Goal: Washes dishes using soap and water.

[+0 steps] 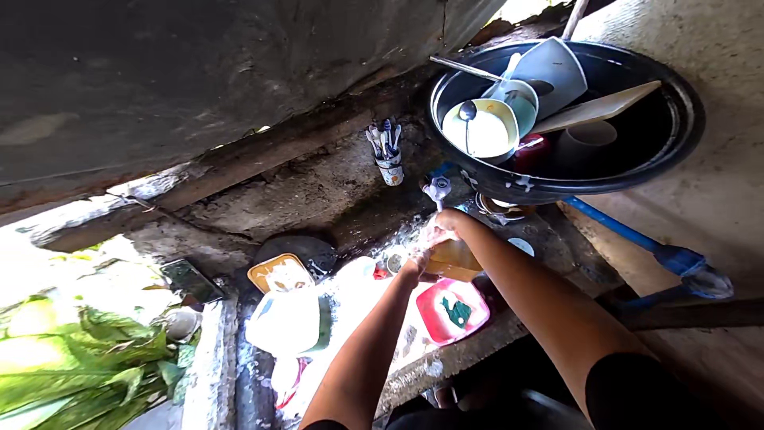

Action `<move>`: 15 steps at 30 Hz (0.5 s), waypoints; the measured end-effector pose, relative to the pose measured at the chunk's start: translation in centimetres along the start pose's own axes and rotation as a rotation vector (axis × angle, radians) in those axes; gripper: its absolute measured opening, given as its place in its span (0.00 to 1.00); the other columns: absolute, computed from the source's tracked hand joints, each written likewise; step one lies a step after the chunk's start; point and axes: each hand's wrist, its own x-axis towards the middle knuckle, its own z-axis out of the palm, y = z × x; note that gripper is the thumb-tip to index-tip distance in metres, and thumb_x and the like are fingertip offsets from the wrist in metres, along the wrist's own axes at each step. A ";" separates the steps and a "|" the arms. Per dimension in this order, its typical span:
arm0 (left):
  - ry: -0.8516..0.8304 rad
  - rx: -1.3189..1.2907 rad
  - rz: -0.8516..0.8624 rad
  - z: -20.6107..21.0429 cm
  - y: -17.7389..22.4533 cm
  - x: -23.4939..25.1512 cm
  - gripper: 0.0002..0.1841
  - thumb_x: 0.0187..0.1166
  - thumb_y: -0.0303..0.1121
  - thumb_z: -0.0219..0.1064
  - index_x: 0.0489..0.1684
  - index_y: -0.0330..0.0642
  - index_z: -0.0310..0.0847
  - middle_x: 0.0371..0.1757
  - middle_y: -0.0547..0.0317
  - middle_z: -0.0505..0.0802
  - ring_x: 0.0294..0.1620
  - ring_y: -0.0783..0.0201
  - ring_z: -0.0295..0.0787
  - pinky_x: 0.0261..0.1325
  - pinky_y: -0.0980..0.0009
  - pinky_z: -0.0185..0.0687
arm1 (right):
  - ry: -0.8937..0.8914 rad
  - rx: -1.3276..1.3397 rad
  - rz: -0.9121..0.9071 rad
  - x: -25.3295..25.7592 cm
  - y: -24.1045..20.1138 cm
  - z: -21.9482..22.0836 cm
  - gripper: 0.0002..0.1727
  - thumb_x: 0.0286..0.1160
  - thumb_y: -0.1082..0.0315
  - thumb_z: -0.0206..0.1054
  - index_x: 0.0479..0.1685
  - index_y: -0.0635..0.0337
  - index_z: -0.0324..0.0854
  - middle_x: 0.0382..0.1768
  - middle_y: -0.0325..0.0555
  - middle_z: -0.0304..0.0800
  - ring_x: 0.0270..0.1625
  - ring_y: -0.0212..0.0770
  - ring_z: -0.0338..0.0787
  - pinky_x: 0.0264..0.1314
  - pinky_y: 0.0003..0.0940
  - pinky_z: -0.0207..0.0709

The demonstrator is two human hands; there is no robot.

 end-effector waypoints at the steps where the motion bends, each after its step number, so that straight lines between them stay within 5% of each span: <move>1: -0.018 0.024 0.006 -0.1 0.3 0.4 0.26 0.90 0.47 0.57 0.84 0.48 0.64 0.57 0.39 0.89 0.43 0.47 0.92 0.39 0.53 0.90 | 0.010 -0.011 -0.005 -0.3 -0.3 -0.2 0.18 0.81 0.74 0.59 0.67 0.74 0.76 0.51 0.65 0.89 0.49 0.55 0.93 0.53 0.52 0.89; 5: -0.014 0.121 0.051 -0.1 1.5 1.2 0.25 0.94 0.48 0.52 0.76 0.38 0.73 0.59 0.40 0.88 0.47 0.52 0.90 0.46 0.56 0.89 | 0.067 -0.164 -0.050 -1.6 -1.7 -0.9 0.17 0.80 0.71 0.61 0.61 0.74 0.80 0.49 0.60 0.91 0.47 0.48 0.93 0.53 0.46 0.86; 10: -0.084 0.137 0.131 2.2 4.3 1.0 0.25 0.92 0.49 0.54 0.80 0.46 0.69 0.59 0.43 0.87 0.48 0.51 0.87 0.44 0.52 0.87 | 0.072 -0.186 -0.033 -0.9 -2.5 -0.8 0.20 0.84 0.69 0.58 0.66 0.75 0.77 0.53 0.66 0.91 0.49 0.53 0.95 0.55 0.49 0.89; 15: -0.070 -0.045 0.093 2.1 4.3 2.5 0.26 0.88 0.47 0.60 0.84 0.56 0.66 0.65 0.41 0.87 0.55 0.44 0.89 0.49 0.44 0.87 | 0.044 -0.122 -0.074 -0.6 -1.4 -0.8 0.15 0.80 0.72 0.64 0.60 0.71 0.81 0.46 0.56 0.92 0.44 0.44 0.94 0.50 0.40 0.88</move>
